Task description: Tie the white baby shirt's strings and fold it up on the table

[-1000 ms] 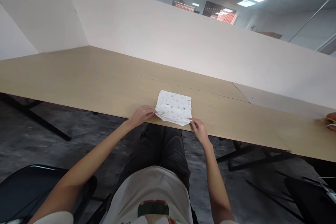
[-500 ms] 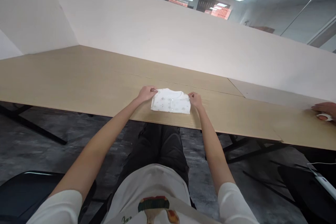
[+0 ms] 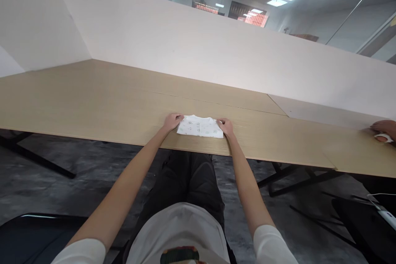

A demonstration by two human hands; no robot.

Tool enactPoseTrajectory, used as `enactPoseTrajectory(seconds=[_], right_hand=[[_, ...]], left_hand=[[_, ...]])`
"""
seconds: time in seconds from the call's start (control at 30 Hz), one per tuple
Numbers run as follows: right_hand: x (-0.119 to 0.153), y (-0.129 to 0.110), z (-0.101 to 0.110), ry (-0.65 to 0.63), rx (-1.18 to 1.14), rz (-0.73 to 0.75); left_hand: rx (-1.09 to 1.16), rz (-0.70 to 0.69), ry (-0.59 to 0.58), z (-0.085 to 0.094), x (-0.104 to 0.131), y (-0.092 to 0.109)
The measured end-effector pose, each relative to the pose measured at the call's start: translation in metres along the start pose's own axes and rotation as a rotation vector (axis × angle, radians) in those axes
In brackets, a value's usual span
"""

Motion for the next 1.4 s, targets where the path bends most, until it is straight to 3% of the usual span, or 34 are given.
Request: enactPoseTrajectory(seconds=[0.1,0.3,0.5,0.7,0.93,1.1,1.4], right_hand=[[0.001,0.000,0.000,-0.029,-0.003,-0.012],[0.002,0.003,0.003,0.027,-0.107,-0.023],[0.001,0.005,0.005,0.075,-0.188,0.008],[-0.004,0.005,-0.005,-0.010,-0.279,0.121],[-0.009,0.011,-0.010,-0.016,-0.225,0.123],[-0.011,0.009,-0.012,-0.012,-0.083,0.111],[-0.009,0.005,-0.008,0.024,0.046,0.041]], left_hand=[[-0.038,0.013,-0.010,0.000,0.001,0.004],[-0.072,0.076,-0.010,0.001,0.003,0.005],[-0.040,0.053,0.042,-0.001,0.002,0.003],[-0.081,-0.010,0.017,-0.004,0.001,0.005],[-0.013,0.051,-0.012,-0.003,-0.001,-0.003],[-0.097,0.142,-0.016,-0.005,-0.004,0.000],[-0.154,0.126,0.002,-0.006,-0.005,0.001]])
Point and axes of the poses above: each hand's wrist, its own x-axis away from the middle knuckle, its own z-axis out of the back of the hand, y = z × x, the point moved 4 cm from there along -x, towards the middle knuckle
